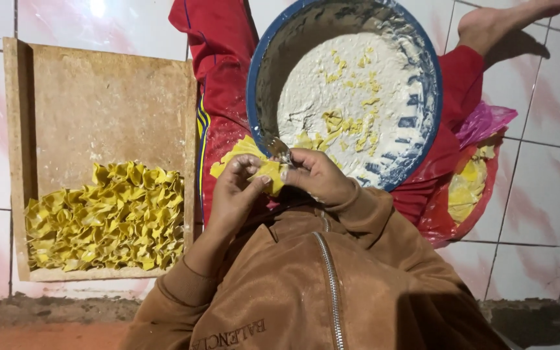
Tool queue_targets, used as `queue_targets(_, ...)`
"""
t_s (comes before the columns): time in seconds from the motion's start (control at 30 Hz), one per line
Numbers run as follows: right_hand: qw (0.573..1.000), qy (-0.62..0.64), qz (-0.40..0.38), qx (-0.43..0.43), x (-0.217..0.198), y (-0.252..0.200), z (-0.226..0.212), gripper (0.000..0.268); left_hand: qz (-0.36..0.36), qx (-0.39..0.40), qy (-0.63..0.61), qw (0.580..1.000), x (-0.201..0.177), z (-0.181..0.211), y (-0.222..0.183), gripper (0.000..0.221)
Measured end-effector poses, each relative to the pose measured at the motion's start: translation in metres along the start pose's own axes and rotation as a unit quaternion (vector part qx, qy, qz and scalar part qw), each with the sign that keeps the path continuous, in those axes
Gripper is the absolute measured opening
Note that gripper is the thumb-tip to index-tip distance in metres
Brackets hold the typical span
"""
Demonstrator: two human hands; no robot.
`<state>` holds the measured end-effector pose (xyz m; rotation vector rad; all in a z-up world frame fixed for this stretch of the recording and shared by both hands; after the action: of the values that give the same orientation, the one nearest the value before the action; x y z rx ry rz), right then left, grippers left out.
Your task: Manually filling and folding wontons or dumplings on a production floor.
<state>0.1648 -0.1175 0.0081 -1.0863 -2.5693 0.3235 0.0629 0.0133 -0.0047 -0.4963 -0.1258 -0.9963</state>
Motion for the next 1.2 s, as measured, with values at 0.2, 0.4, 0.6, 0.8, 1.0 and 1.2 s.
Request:
queue_targets(0.2, 0.999, -0.002, 0.045, 0.014, -0.035, -0.001, 0.054, 0.05, 0.003, 0.01, 0.02, 1.0, 0.003, -0.014, -0.002, 0.017)
queue_targets(0.4, 0.995, 0.057, 0.071, 0.035, -0.042, 0.001, 0.06, 0.051, -0.014, 0.305, 0.213, 0.928, 0.007, 0.014, 0.015, 0.023)
queue_targets(0.6, 0.992, 0.016, 0.119, 0.03, -0.047, 0.009, 0.041, 0.027, -0.025, 0.383, 0.324, 0.865, 0.007, -0.01, 0.028, 0.029)
queue_targets(0.8, 0.991, 0.049, 0.125, -0.027, -0.064, 0.008, 0.057, 0.032, 0.009, 0.149, 0.081, 0.985, 0.015, -0.021, 0.045, 0.02)
queue_targets(1.0, 0.958, -0.083, 0.227, -0.155, -0.076, -0.003, 0.016, 0.024, 0.03, -0.086, -0.149, 0.985, 0.051, -0.027, 0.041, 0.017)
queue_targets(1.2, 0.932, -0.142, 0.262, -0.204, -0.065, -0.011, -0.007, 0.019, -0.012, -0.023, -0.129, 0.991, 0.064, -0.042, 0.046, 0.016)
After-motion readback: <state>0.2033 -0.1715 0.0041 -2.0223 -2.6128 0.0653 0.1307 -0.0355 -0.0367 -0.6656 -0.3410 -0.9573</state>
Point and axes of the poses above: each hand's wrist, its own y-axis towards the middle knuckle, its own x-axis out of the palm, z = x × y, the point moved 6 cm from there along y, towards the middle knuckle, and after that the axes turned 6 degrees about z, right-handed, at the moved point
